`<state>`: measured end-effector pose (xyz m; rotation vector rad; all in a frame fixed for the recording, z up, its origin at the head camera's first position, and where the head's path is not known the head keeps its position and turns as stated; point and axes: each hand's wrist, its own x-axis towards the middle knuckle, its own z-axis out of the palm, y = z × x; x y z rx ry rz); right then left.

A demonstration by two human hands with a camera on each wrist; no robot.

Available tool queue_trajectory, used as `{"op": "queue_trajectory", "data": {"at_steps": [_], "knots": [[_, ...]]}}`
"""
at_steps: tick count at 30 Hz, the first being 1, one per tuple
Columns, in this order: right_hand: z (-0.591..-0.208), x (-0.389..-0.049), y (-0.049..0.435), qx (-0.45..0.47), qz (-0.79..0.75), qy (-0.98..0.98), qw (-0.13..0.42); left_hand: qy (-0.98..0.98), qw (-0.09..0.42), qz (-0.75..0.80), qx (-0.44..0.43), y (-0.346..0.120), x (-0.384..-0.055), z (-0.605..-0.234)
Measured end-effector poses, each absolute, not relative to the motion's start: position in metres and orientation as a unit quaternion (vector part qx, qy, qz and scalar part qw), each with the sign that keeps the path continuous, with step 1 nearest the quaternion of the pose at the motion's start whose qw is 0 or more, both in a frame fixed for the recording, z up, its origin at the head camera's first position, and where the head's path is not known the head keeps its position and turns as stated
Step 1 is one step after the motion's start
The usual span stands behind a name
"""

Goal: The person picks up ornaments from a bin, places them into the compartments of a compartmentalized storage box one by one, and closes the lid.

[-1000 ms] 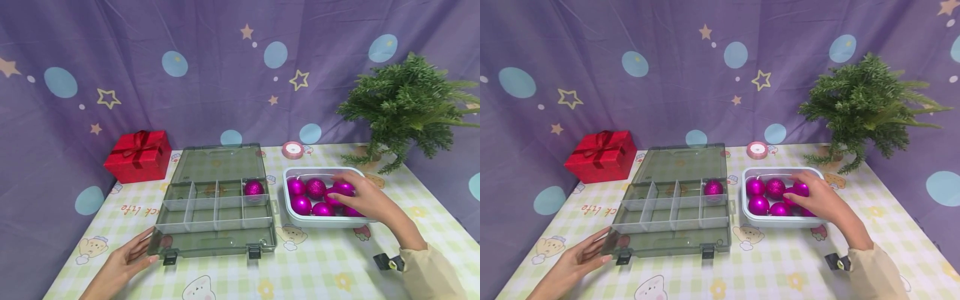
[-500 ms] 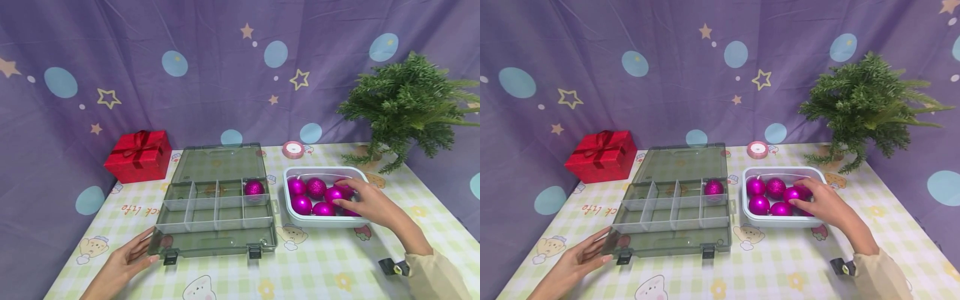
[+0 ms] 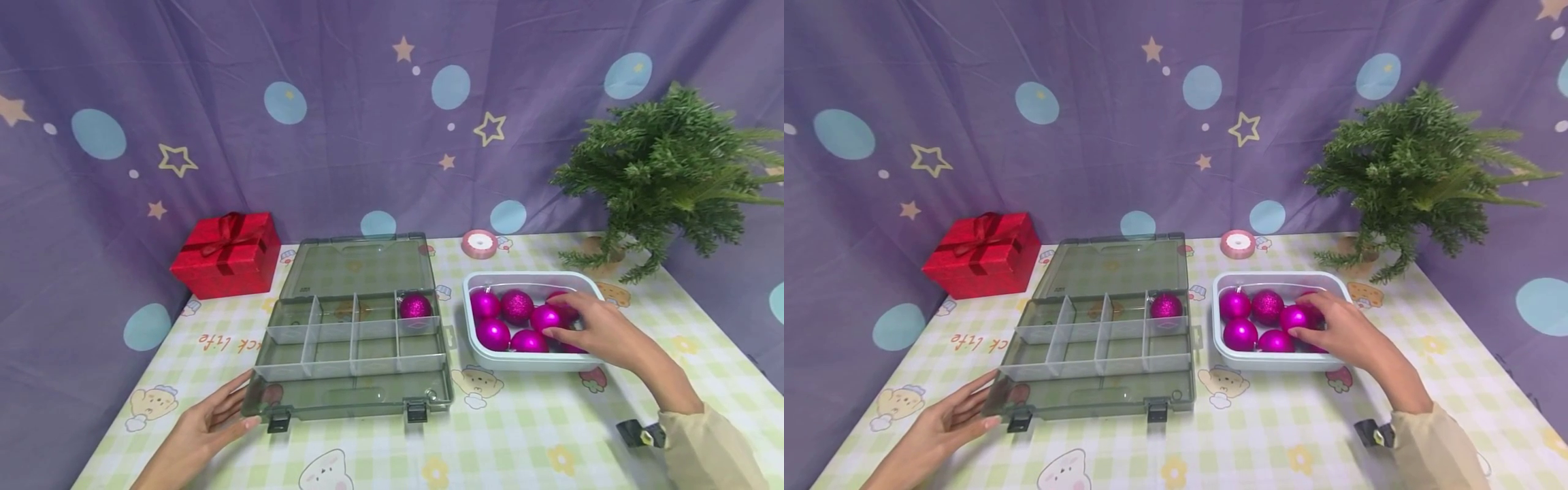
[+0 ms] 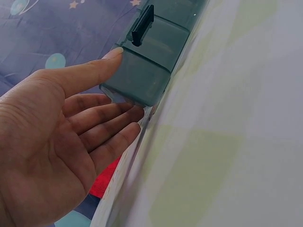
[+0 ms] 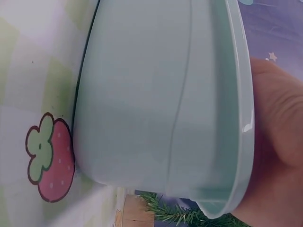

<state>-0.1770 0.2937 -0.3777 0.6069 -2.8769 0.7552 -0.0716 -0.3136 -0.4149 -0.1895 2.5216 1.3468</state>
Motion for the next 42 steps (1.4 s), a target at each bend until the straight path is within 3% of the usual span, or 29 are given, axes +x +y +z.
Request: {"op": "queue_trajectory", "data": {"at_steps": [32, 42], "knots": [[-0.374, -0.179, 0.290, 0.226, 0.229, -0.943, 0.085, 0.869, 0.132, 0.473, -0.057, -0.314, -0.070, -0.414], [-0.363, -0.180, 0.281, 0.218, 0.253, -0.938, 0.090, 0.883, 0.095, 0.460, -0.026, -0.311, -0.068, -0.416]]}}
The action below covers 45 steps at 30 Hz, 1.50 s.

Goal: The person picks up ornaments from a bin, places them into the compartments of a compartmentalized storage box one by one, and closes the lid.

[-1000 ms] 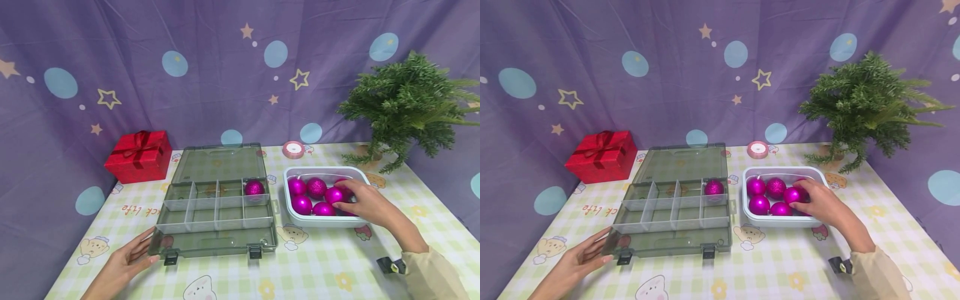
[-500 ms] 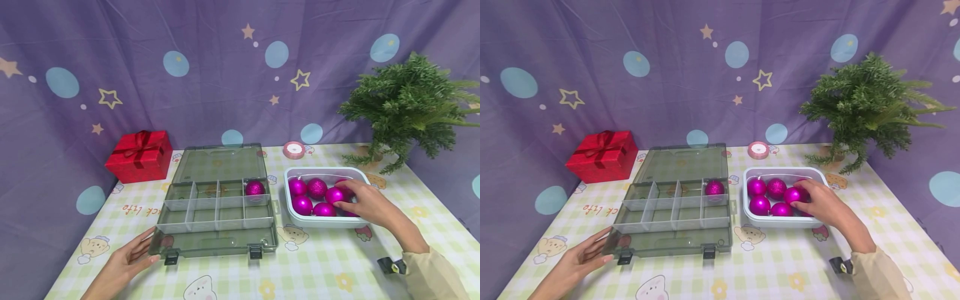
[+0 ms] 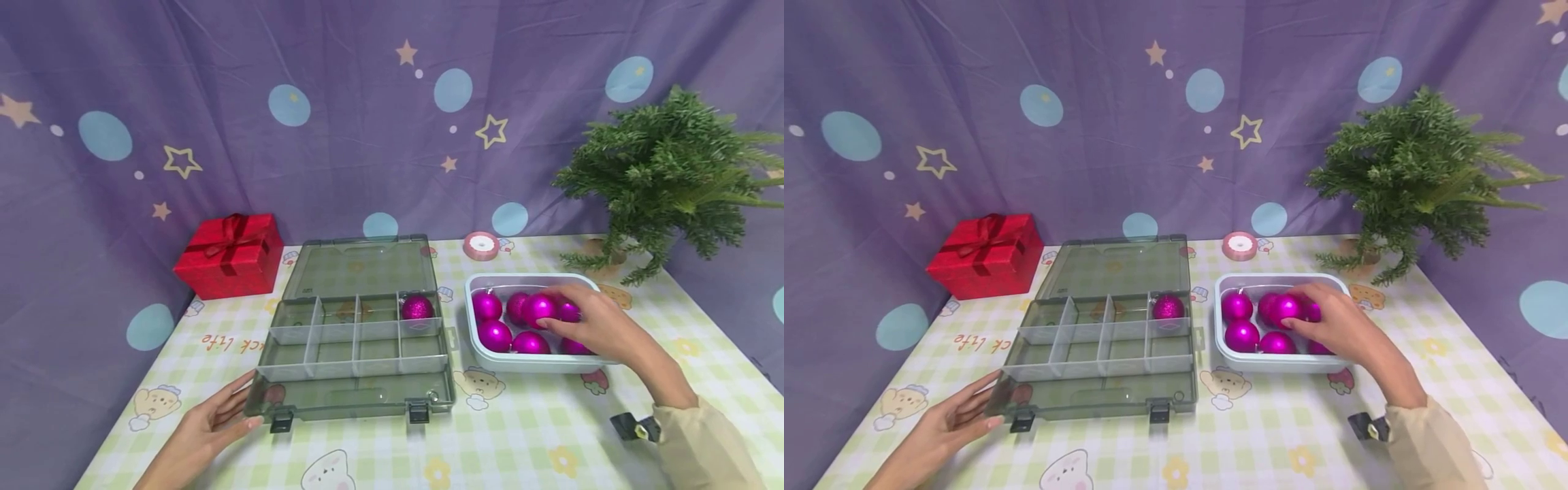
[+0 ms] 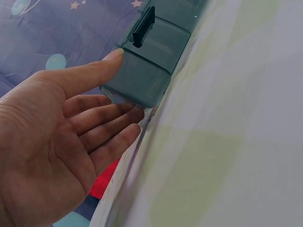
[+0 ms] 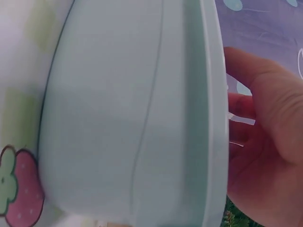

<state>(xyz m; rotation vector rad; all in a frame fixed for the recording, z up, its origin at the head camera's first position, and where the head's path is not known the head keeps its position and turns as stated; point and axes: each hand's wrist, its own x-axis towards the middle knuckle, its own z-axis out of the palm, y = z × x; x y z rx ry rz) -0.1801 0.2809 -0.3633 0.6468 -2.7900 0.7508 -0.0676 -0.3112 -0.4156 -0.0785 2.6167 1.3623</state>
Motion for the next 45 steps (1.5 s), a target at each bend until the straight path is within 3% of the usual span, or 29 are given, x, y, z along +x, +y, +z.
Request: {"op": "queue_trajectory", "data": {"at_steps": [6, 20, 45], "knots": [[-0.359, -0.182, 0.274, 0.223, 0.271, -0.931, 0.103, 0.877, 0.111, 0.465, -0.037, -0.311, -0.068, -0.415], [-0.352, -0.191, 0.247, 0.262, 0.281, -0.912, 0.143, 0.883, 0.089, 0.460, -0.025, -0.310, -0.068, -0.416], [-0.338, -0.222, 0.177, 0.311, 0.356, -0.877, 0.088, 0.885, 0.088, 0.456, -0.019, -0.311, -0.068, -0.416]]}}
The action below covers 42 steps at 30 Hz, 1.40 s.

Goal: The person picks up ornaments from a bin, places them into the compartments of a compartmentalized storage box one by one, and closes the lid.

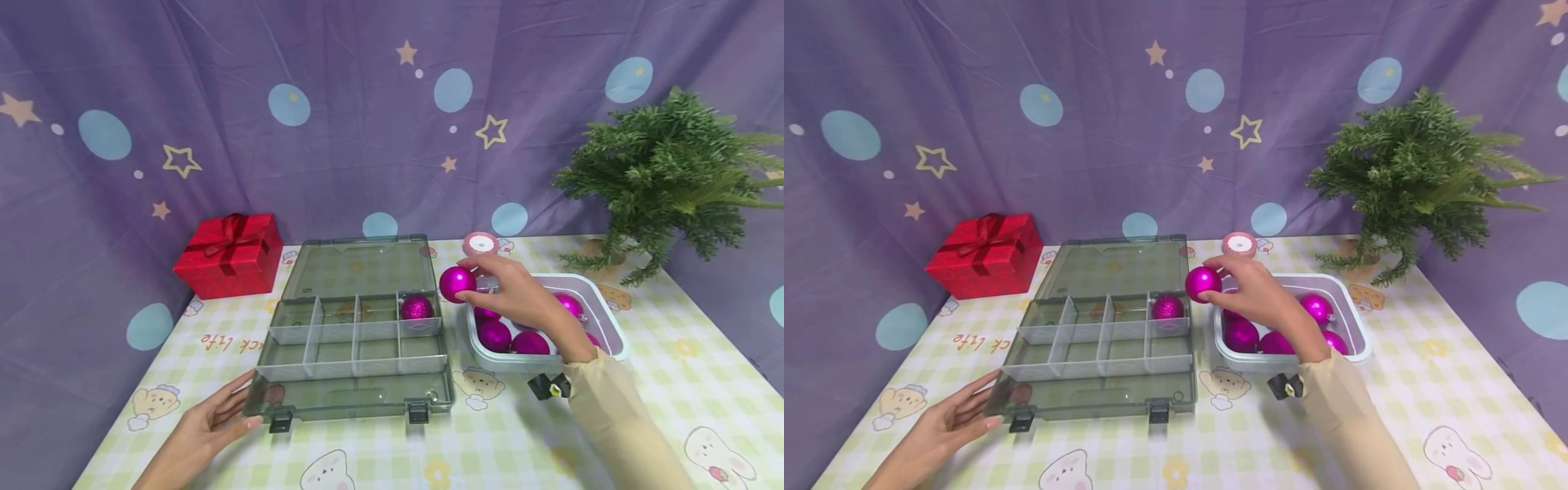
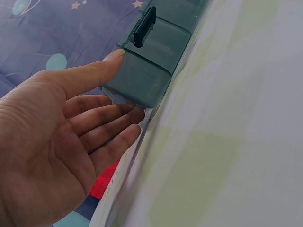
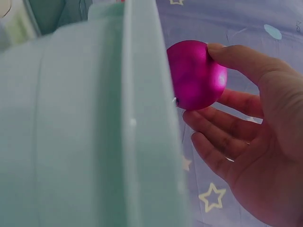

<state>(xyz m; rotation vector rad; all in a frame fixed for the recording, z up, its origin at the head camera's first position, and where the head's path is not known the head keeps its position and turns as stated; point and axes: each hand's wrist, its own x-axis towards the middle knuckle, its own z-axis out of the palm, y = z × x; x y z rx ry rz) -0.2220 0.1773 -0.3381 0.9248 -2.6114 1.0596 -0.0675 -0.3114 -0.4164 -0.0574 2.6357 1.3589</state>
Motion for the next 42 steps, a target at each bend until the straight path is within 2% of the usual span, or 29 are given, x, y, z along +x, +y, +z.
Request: {"op": "queue_trajectory", "data": {"at_steps": [9, 15, 23, 30, 42], "knots": [[-0.337, -0.230, 0.149, 0.337, 0.368, -0.864, 0.068, 0.874, 0.109, 0.473, -0.026, -0.313, -0.069, -0.416], [-0.340, -0.234, 0.132, 0.355, 0.375, -0.854, 0.067, 0.874, 0.104, 0.473, -0.023, -0.312, -0.069, -0.414], [-0.346, -0.242, 0.109, 0.373, 0.390, -0.840, 0.051, 0.887, 0.073, 0.455, -0.011, -0.312, -0.069, -0.415], [-0.352, -0.248, 0.094, 0.356, 0.404, -0.843, 0.016, 0.886, 0.077, 0.457, -0.011, -0.311, -0.069, -0.416], [-0.357, -0.252, 0.072, 0.362, 0.385, -0.849, -0.013, 0.877, 0.092, 0.471, -0.029, -0.313, -0.068, -0.417]]}}
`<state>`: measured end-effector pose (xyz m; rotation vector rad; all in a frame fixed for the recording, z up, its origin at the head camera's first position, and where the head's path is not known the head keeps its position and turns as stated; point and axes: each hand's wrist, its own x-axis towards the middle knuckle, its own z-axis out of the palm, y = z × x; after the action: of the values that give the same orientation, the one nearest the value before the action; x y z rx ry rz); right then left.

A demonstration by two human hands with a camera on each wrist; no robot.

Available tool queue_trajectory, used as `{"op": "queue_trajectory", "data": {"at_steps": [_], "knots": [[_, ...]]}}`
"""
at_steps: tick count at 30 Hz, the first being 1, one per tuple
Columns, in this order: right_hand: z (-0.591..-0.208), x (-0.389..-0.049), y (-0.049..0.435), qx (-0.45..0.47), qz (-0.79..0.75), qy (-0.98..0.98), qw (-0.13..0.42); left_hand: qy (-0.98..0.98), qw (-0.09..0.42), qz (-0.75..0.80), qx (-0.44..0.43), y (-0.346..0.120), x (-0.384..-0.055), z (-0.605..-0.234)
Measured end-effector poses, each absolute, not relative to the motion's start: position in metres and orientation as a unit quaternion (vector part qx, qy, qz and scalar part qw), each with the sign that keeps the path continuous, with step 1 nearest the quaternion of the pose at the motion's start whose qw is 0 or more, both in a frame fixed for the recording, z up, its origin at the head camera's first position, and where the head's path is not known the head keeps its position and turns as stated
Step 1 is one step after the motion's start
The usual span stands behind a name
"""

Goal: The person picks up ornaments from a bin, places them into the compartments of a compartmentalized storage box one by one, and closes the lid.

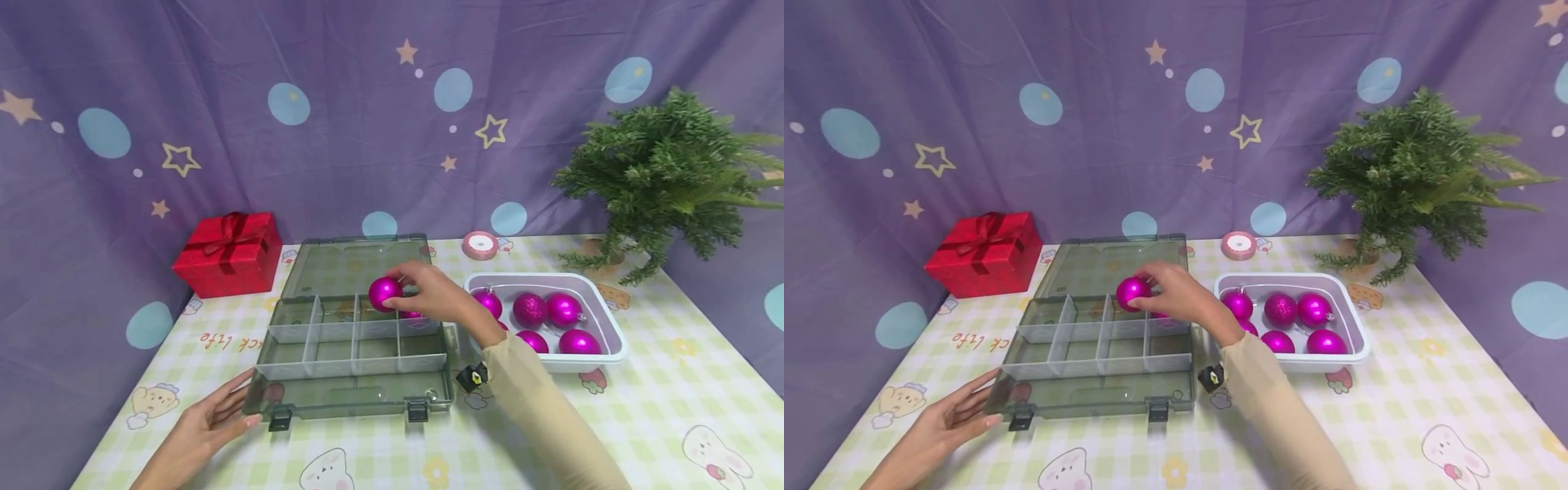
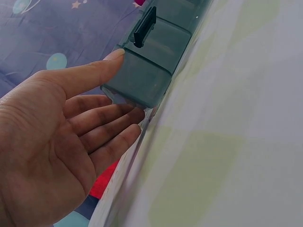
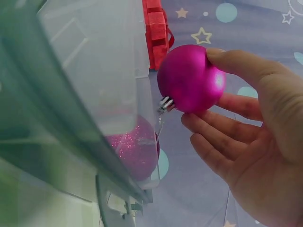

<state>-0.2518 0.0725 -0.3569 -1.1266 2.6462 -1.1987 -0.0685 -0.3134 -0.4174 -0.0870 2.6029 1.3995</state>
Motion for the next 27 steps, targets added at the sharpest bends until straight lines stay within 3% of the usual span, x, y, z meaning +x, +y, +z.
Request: {"op": "queue_trajectory", "data": {"at_steps": [13, 27], "knots": [[-0.354, -0.246, 0.080, -0.349, -0.372, 0.860, 0.010, 0.877, 0.120, 0.463, -0.051, -0.314, -0.070, -0.415], [-0.356, -0.237, 0.122, -0.342, -0.382, 0.858, -0.030, 0.876, 0.120, 0.464, -0.051, -0.314, -0.070, -0.416]]}}
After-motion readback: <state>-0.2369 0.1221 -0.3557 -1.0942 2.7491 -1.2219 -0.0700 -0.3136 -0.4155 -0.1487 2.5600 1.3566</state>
